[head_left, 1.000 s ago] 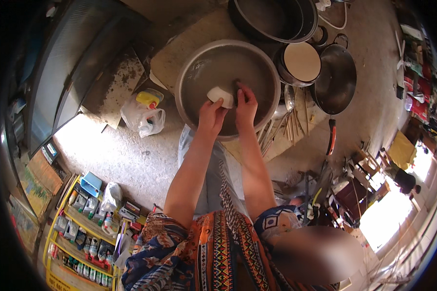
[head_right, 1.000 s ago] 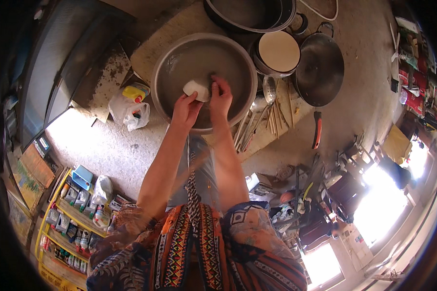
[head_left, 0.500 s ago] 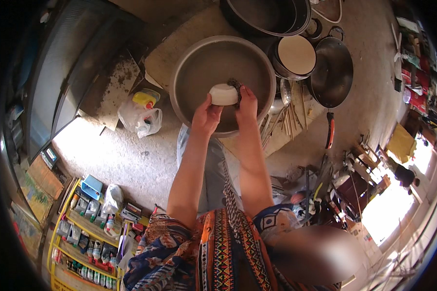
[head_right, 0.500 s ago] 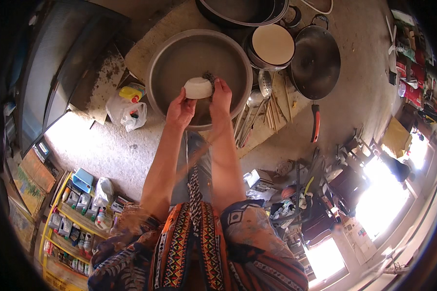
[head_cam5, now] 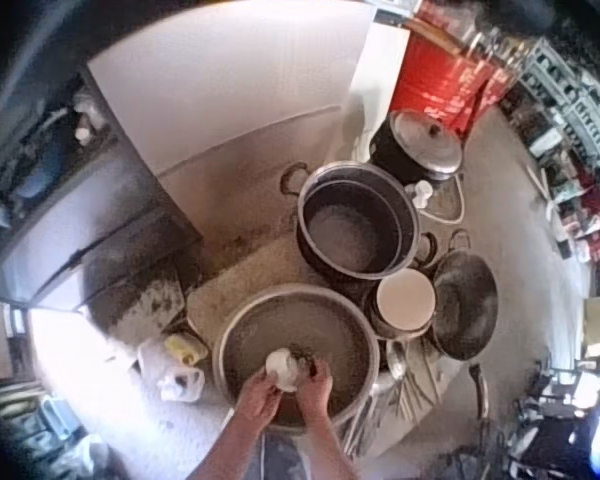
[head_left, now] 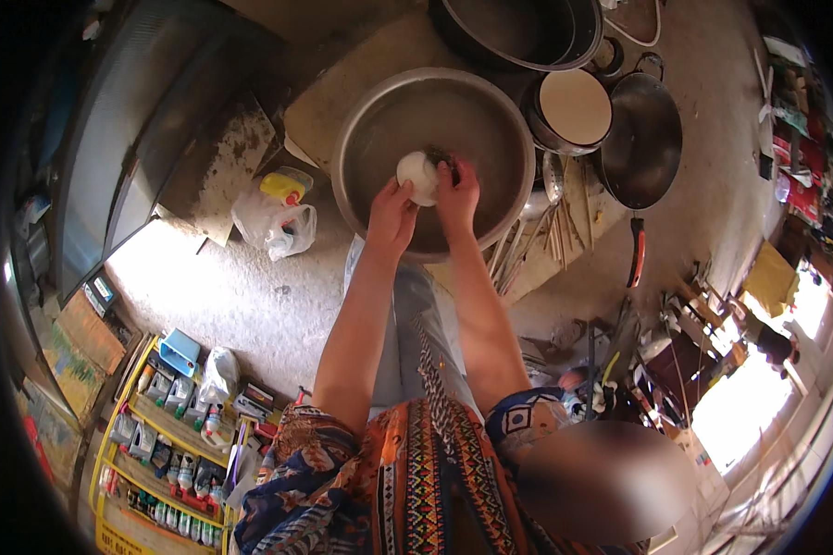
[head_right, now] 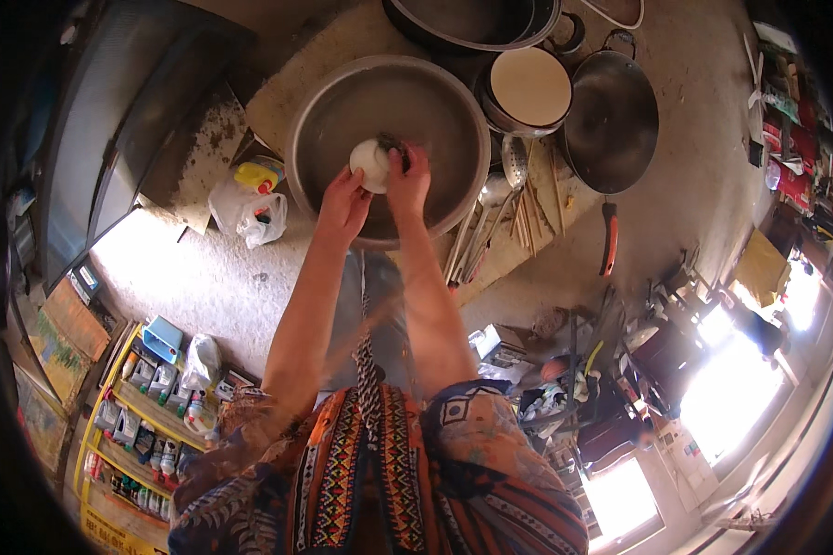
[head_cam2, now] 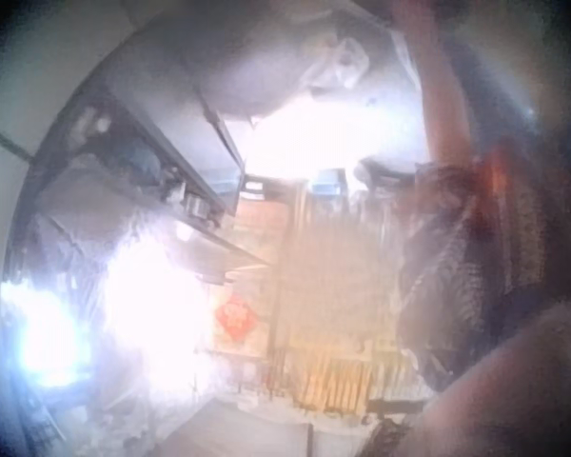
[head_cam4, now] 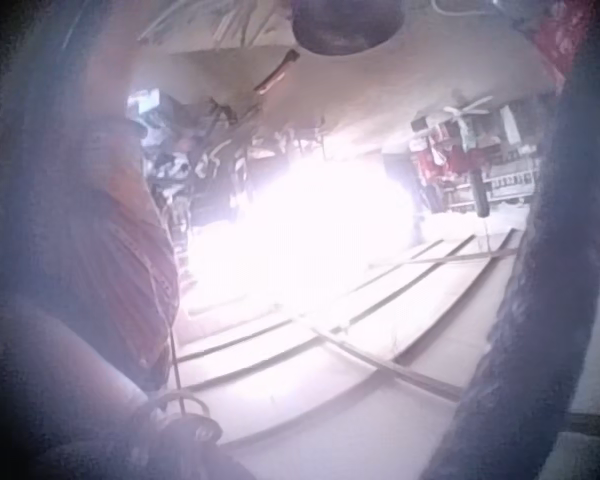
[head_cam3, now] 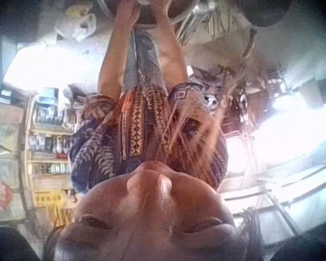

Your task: The person pours liquid from a pot into a sink, rinses the pot, and then washes various kitchen utensils including a ladle, strainer, bowl, and chopsticks in a large metal basin using a steel wool scrubber. The person scrubs each item thoroughly and places them aside.

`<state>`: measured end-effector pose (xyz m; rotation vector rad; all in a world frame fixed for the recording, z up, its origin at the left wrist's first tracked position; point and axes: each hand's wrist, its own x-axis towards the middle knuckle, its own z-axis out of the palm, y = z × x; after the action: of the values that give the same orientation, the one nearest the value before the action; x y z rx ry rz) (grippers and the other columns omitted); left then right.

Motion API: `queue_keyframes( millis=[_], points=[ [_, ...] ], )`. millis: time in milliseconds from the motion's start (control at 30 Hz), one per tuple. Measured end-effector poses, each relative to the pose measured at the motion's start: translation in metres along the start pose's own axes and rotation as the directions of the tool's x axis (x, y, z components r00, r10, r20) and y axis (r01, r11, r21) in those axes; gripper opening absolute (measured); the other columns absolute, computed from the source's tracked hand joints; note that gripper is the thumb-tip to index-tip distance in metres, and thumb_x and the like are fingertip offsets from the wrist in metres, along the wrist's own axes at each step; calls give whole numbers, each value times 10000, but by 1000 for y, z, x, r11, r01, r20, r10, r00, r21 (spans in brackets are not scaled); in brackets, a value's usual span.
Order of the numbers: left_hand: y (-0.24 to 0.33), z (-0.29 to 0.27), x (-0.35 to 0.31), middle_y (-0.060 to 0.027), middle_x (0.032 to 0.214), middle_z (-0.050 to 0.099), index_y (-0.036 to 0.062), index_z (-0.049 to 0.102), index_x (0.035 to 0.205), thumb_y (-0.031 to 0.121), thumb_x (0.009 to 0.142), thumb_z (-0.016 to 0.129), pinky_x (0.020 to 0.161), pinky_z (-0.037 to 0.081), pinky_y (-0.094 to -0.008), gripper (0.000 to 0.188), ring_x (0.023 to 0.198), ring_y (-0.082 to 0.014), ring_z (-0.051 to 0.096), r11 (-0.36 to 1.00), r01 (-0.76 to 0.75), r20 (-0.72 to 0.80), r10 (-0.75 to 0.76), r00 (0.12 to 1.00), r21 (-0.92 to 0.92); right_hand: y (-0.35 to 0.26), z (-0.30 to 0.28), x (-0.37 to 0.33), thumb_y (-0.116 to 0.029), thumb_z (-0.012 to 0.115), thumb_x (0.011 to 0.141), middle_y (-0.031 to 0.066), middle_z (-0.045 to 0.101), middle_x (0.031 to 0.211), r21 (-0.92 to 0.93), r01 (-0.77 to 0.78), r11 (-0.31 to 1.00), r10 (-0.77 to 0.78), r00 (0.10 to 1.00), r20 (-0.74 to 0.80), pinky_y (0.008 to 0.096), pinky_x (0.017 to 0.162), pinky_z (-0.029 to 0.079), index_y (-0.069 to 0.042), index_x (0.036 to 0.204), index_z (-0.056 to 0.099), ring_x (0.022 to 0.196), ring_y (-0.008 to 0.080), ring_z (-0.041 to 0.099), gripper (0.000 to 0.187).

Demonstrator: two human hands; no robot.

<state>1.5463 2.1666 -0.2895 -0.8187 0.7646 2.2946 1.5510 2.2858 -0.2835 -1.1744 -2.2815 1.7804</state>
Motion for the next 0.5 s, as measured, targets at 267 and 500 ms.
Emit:
queue_keyframes(
  millis=[267,500],
  points=[
    [6,15,1,-134,1203,532,-34,463,1214,122,930,476,1014,375,-381,325,1143,-246,494,963,70,3,-72,997,-259,-24,-18,-13,-13,611,746,146,507,1009,-363,436,823,-475,880,-20,407,848,397,-34,918,616,965,331,466,173],
    [9,5,10,-105,1181,550,-8,495,1180,104,909,517,965,394,-349,294,1100,-212,517,973,33,-14,-37,999,-230,-29,-16,-21,-67,625,775,151,498,994,-363,471,804,-465,879,110,385,837,407,-29,969,632,976,317,473,198]
  ],
)
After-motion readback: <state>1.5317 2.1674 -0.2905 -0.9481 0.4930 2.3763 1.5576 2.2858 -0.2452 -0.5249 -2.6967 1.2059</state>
